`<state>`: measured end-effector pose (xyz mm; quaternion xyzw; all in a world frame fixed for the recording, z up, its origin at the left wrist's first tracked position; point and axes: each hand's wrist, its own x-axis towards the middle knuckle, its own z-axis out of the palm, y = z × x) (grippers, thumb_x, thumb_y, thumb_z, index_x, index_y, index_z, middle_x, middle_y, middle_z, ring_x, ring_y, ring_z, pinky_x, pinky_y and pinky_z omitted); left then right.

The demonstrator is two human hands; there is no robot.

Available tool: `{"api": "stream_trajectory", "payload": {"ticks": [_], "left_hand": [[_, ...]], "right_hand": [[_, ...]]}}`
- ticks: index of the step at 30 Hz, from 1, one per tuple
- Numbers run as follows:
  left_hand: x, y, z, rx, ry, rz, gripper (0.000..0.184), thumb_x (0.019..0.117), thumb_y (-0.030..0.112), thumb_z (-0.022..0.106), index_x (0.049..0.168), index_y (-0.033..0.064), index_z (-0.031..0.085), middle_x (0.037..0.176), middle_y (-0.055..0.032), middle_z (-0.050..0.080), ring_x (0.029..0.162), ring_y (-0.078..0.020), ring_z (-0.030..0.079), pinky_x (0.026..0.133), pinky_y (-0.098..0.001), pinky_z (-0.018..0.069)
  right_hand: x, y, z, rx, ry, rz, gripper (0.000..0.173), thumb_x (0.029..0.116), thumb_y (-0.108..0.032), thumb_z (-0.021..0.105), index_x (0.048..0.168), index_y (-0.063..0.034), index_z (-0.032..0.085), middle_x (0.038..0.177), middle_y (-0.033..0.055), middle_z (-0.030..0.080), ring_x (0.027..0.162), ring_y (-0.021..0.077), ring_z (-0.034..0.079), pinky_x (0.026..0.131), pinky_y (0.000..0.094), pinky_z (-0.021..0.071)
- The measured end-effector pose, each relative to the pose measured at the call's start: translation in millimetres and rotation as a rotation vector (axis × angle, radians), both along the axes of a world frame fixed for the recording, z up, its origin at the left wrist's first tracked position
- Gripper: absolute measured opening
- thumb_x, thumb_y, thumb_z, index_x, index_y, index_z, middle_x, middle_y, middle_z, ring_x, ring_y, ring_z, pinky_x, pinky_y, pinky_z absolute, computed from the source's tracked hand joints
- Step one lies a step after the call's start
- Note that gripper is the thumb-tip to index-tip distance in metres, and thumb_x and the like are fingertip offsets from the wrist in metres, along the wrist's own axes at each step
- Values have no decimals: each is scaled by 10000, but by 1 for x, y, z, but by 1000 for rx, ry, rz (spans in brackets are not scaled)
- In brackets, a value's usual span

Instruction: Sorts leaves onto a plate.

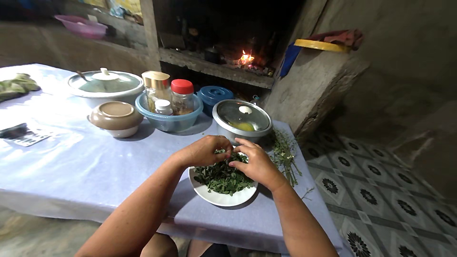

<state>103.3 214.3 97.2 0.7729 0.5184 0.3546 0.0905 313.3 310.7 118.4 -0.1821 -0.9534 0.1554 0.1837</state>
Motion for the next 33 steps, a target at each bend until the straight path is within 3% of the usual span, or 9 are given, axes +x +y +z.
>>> {"api": "stream_trajectory", "payload": {"ticks": [5, 13, 17, 22, 27, 33], "left_hand": [[0, 0, 0, 10, 4, -3, 116, 969, 188, 675, 968, 84, 726, 1096, -33, 703, 1009, -106, 676, 895, -326, 581], [-10, -6, 6, -27, 38, 43, 143, 971, 178, 677, 1040, 64, 729, 1140, -64, 696, 1027, -152, 678, 882, -369, 585], [-14, -5, 6, -28, 25, 63, 126, 970, 182, 686, 1027, 77, 730, 1125, -56, 698, 1026, -162, 676, 890, -390, 579], [-12, -6, 6, -36, 9, 72, 115, 964, 178, 699, 1022, 85, 731, 1112, -49, 701, 1014, -150, 677, 890, -373, 579], [-12, -3, 3, -5, 29, 37, 119, 966, 187, 683, 1003, 83, 728, 1087, -42, 704, 987, -134, 681, 875, -356, 584], [-10, -6, 6, -39, 40, 38, 119, 968, 163, 668, 1025, 74, 724, 1094, -55, 699, 972, -145, 682, 850, -367, 588]], "right_hand": [[-4, -5, -2, 24, 50, 7, 186, 982, -204, 677, 997, -57, 789, 1427, 102, 614, 1321, 243, 576, 1182, 529, 359], [-3, -2, 1, 30, 27, -21, 184, 990, -184, 661, 1004, -56, 792, 1421, 93, 622, 1317, 234, 577, 1174, 517, 363], [-2, 0, 3, 20, -33, -45, 194, 991, -201, 666, 1033, -54, 785, 1440, 92, 608, 1317, 243, 571, 1156, 496, 380], [-2, -1, 3, -23, -54, -46, 367, 941, -357, 742, 1200, -97, 753, 1506, 89, 548, 1374, 256, 521, 1186, 513, 351], [-4, -2, -3, 32, 122, 6, 132, 968, -159, 677, 956, -62, 765, 1424, 87, 612, 1330, 216, 566, 1168, 506, 386], [-2, 0, -1, 73, 179, 12, 88, 942, -89, 688, 911, -43, 756, 1432, 90, 607, 1322, 234, 572, 1146, 522, 409]]}}
